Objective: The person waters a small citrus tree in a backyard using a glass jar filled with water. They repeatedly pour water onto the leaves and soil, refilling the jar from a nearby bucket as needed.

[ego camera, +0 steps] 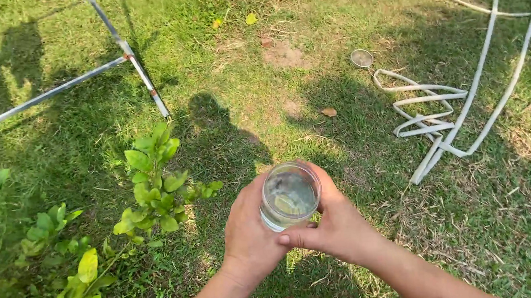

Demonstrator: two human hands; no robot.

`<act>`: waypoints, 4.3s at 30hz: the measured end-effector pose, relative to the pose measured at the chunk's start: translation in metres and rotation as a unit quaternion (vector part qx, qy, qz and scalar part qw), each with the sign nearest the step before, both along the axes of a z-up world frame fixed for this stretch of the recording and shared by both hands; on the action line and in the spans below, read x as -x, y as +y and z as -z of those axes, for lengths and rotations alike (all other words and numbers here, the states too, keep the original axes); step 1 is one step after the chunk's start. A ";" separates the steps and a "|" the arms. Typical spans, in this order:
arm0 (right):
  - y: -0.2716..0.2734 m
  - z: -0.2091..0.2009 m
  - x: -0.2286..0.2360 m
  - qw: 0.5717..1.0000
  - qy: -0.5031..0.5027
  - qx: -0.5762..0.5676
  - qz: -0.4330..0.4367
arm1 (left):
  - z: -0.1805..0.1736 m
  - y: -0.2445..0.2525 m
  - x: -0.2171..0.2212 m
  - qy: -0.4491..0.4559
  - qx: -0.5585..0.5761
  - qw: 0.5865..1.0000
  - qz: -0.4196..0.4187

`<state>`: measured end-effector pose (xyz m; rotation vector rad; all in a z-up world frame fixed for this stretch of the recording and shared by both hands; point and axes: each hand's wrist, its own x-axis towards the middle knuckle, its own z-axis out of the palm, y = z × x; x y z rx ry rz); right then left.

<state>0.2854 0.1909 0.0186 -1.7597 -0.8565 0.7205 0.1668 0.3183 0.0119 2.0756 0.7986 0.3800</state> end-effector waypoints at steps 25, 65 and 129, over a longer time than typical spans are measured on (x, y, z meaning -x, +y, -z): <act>0.232 -0.125 -0.067 0.925 -0.072 0.152 -0.342 | -0.037 0.078 0.063 -0.208 0.450 0.690 -0.527; 0.409 -0.131 0.218 0.611 -0.414 -0.056 -0.673 | 0.133 0.264 0.298 -0.616 0.416 0.292 -0.602; 0.412 -0.148 0.228 0.567 -0.507 0.070 -0.645 | 0.108 0.179 0.352 -0.554 0.379 0.270 -0.691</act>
